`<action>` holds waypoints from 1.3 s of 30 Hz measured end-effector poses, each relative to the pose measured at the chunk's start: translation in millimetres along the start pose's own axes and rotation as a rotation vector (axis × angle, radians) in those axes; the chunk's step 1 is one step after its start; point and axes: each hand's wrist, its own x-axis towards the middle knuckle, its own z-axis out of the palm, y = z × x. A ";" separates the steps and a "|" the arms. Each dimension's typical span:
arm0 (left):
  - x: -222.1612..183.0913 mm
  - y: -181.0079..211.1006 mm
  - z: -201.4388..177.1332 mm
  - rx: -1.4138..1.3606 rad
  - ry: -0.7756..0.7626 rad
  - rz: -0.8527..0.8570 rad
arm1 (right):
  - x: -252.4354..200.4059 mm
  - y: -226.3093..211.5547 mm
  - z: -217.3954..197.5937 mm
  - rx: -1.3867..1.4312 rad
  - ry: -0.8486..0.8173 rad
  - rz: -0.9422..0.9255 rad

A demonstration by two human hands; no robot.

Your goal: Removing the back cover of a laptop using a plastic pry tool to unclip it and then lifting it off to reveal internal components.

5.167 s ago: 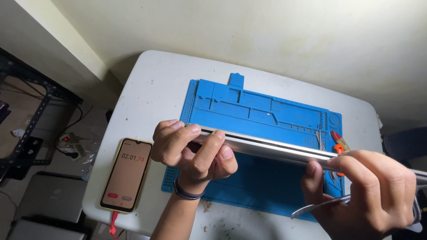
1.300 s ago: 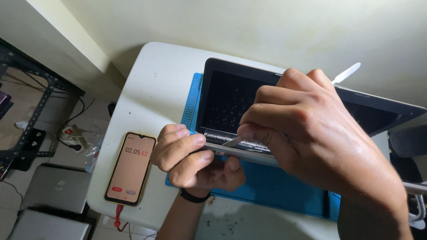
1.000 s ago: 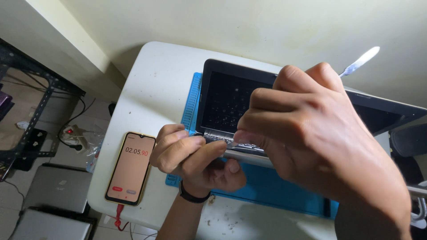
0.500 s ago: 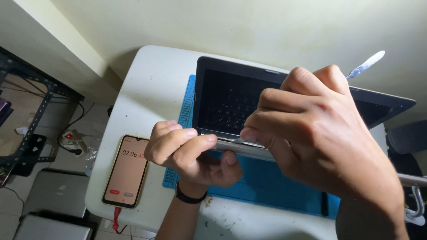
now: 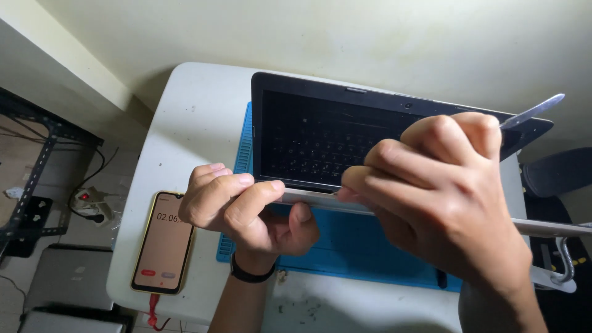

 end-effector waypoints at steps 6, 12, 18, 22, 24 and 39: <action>-1.8 1.8 -1.8 0.000 -0.050 0.022 | -19.9 21.1 -18.6 0.080 -0.177 0.104; 3.3 3.9 -2.1 0.048 -0.062 0.116 | -28.8 17.8 -21.8 -0.078 -0.118 0.068; 7.3 8.0 2.0 0.011 -0.077 0.091 | -41.8 9.0 -9.1 -0.269 0.042 0.035; 12.1 15.3 -0.8 0.051 -0.121 0.072 | -42.8 12.9 -3.3 -0.203 0.112 0.036; 11.0 16.7 -0.5 0.097 -0.100 0.123 | -39.2 13.9 -7.0 -0.011 0.040 0.145; 5.6 35.6 13.5 0.029 -0.163 0.264 | -52.2 33.4 -21.5 0.111 -0.117 0.218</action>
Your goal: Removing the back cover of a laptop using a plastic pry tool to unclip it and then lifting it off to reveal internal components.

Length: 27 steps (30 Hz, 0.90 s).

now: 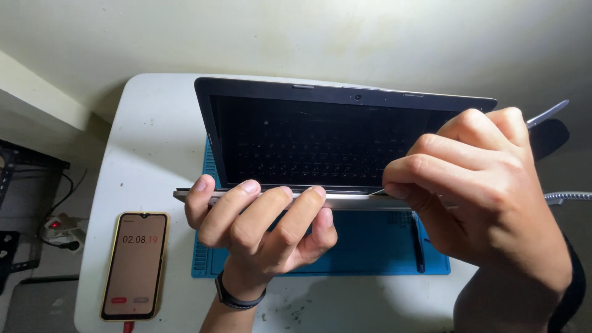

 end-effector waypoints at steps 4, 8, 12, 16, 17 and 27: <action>3.6 3.9 -4.6 0.013 -0.047 -0.015 | -3.6 3.9 -1.3 -0.012 -0.016 -0.012; 6.0 5.6 -3.2 0.017 -0.060 -0.011 | -7.1 -5.2 -0.7 -0.215 0.060 -0.058; 5.8 8.6 -3.9 0.027 -0.082 -0.019 | -8.1 -10.1 0.2 -0.183 0.092 -0.003; 3.6 10.9 -4.2 0.042 -0.100 -0.029 | -12.4 -2.1 -3.5 -0.107 0.066 0.029; 3.9 10.6 -3.7 0.046 -0.099 -0.021 | -14.2 1.4 -3.5 -0.073 0.073 0.037; 6.4 23.9 -5.3 0.071 -0.222 0.035 | -18.2 20.0 -11.7 -0.011 -0.016 0.051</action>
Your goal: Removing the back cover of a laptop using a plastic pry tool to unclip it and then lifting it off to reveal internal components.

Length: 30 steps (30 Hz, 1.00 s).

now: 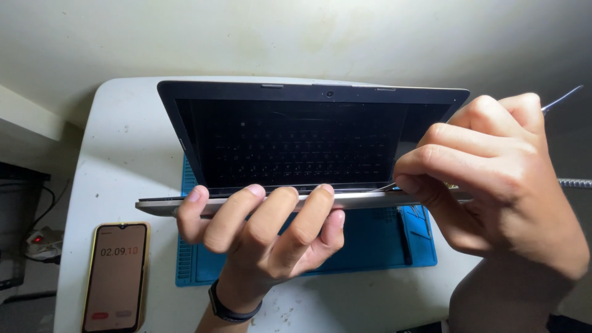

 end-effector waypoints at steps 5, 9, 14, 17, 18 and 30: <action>2.8 0.6 -0.3 -0.017 0.002 -0.004 | 1.0 -0.1 -4.7 -0.074 -0.035 -0.034; 6.1 1.8 -0.5 -0.028 0.008 -0.011 | -3.9 -4.8 -3.2 -0.248 0.029 -0.090; 4.0 2.0 4.3 -0.031 0.030 -0.011 | -12.0 -6.4 9.8 -0.301 0.151 -0.095; 4.6 3.7 4.6 -0.024 0.037 -0.018 | -13.0 -5.6 12.9 -0.257 0.180 -0.081; 5.5 4.6 4.9 -0.023 0.033 -0.025 | -12.7 -5.4 12.6 -0.213 0.172 -0.060; 3.8 4.6 6.2 -0.016 0.010 -0.027 | -30.3 17.6 -7.2 -0.301 0.014 -0.048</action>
